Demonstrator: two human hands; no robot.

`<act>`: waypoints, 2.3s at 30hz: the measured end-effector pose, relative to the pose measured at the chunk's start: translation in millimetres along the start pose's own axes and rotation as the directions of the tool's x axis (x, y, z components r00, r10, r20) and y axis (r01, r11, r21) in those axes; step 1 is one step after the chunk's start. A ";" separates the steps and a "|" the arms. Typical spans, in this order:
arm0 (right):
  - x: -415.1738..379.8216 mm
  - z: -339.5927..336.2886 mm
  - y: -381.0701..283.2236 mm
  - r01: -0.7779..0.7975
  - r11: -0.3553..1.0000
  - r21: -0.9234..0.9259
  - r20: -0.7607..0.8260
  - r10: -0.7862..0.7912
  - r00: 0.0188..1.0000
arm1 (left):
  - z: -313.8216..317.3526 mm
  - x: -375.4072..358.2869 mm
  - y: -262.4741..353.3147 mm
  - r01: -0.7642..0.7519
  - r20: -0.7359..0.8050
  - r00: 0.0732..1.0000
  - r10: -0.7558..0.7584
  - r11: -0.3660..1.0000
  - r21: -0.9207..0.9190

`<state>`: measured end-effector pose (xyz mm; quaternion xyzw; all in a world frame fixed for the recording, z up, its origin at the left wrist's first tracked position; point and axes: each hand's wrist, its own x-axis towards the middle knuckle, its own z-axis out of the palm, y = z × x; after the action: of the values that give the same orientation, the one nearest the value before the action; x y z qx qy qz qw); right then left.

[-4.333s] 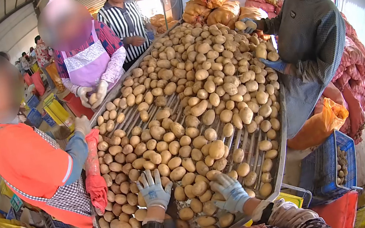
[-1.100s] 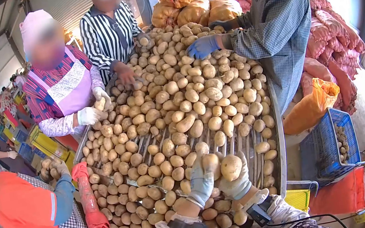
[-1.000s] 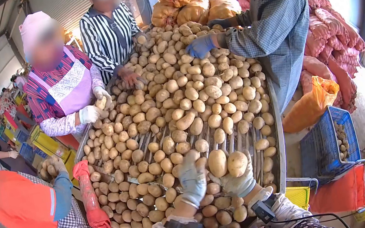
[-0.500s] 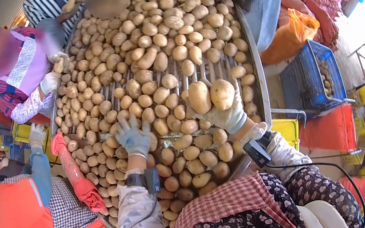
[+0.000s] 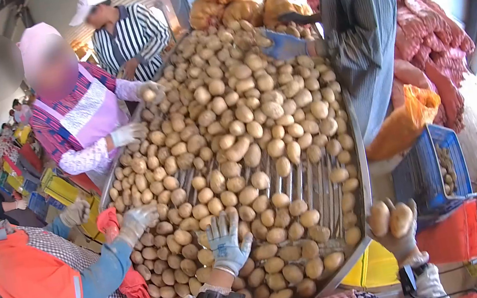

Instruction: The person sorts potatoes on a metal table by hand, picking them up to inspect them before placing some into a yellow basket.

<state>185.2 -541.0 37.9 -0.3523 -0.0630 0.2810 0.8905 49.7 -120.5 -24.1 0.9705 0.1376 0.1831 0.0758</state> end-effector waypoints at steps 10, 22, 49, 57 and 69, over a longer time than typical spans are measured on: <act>-61.5 -172.9 38.2 -0.241 0.248 -0.938 -0.346 -0.684 0.642 | 17.2 19.9 49.7 -0.014 0.326 0.945 -0.021 0.994 0.106; 67.2 80.5 113.1 0.122 -0.524 -0.843 0.039 0.166 0.985 | -10.7 -34.9 5.7 0.073 0.152 0.984 -0.093 0.989 0.128; 71.9 72.2 152.5 0.558 -0.538 -0.632 0.467 0.311 0.828 | -35.8 -109.1 20.9 0.103 0.276 0.957 -0.092 0.994 -0.026; 115.5 114.9 177.5 0.775 -0.341 -0.532 0.637 0.443 0.631 | 3.9 -79.4 21.4 0.200 0.187 0.957 -0.220 0.973 0.118; 120.0 115.1 184.6 0.586 -0.419 -0.693 0.518 0.275 0.810 | 3.0 -32.6 4.6 0.147 0.114 0.981 -0.158 0.984 0.099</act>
<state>165.4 -297.9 -9.1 -0.8180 -0.5521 0.0258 0.1591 22.8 -134.7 -36.8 0.9688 0.2147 0.1112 0.0541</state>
